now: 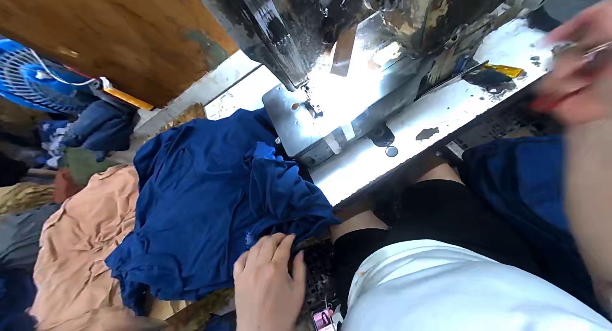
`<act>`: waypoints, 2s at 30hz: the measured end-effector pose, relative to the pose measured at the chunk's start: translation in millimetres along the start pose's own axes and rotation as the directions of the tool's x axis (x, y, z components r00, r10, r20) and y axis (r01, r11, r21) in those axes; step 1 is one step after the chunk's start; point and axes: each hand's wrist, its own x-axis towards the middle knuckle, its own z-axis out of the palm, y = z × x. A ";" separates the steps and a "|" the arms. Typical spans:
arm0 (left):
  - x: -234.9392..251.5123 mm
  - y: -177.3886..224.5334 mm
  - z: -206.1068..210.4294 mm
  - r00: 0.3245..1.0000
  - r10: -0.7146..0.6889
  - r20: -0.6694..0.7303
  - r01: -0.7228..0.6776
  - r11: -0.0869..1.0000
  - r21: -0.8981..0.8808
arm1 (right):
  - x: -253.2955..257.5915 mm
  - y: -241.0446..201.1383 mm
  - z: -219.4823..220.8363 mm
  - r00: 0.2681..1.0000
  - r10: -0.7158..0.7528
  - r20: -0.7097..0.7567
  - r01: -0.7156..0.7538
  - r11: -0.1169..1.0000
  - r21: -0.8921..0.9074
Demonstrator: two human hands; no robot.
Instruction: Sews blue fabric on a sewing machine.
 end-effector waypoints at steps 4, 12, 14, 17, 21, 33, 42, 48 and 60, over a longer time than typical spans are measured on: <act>15.7 53.3 12.6 0.970 -0.155 -0.185 0.086 0.938 -0.335 | -64.2 63.4 133.1 0.798 0.195 0.571 -0.086 0.973 -0.212; 56.0 48.6 47.8 0.909 -0.316 -0.273 -0.111 0.448 -0.887 | -120.8 102.3 191.0 0.425 0.341 0.838 -0.108 0.939 -0.327; 61.0 49.2 39.9 0.920 -0.254 -0.298 -0.206 0.332 -0.921 | -115.0 97.2 181.6 0.504 0.248 0.827 -0.113 0.968 -0.222; 68.0 42.2 30.5 0.915 -0.145 -0.376 -0.271 0.467 -0.841 | -102.1 84.9 170.5 0.575 0.177 0.799 -0.118 0.984 -0.133; 76.6 34.6 20.3 0.961 -0.112 -0.252 -0.147 0.566 -0.811 | -88.9 74.2 169.9 0.652 0.148 0.744 -0.094 0.989 -0.114; 15.0 5.8 26.7 0.991 -0.052 0.119 0.085 -0.436 -0.896 | -82.7 101.6 154.4 0.614 0.394 0.684 -0.483 0.873 -0.070; 52.9 31.3 4.6 0.995 -0.103 -0.010 -0.007 0.027 -1.000 | -90.6 104.0 158.7 0.540 0.062 0.839 -0.268 0.958 0.102; 95.5 25.7 11.5 0.950 -0.014 0.311 0.308 -0.119 -0.944 | -88.3 108.2 158.2 0.540 0.134 0.831 -0.400 0.909 0.114; -74.0 -161.8 -36.3 0.892 -0.405 0.199 0.072 -0.307 -0.949 | -54.4 114.4 133.8 0.605 0.280 0.745 -0.253 0.955 -0.153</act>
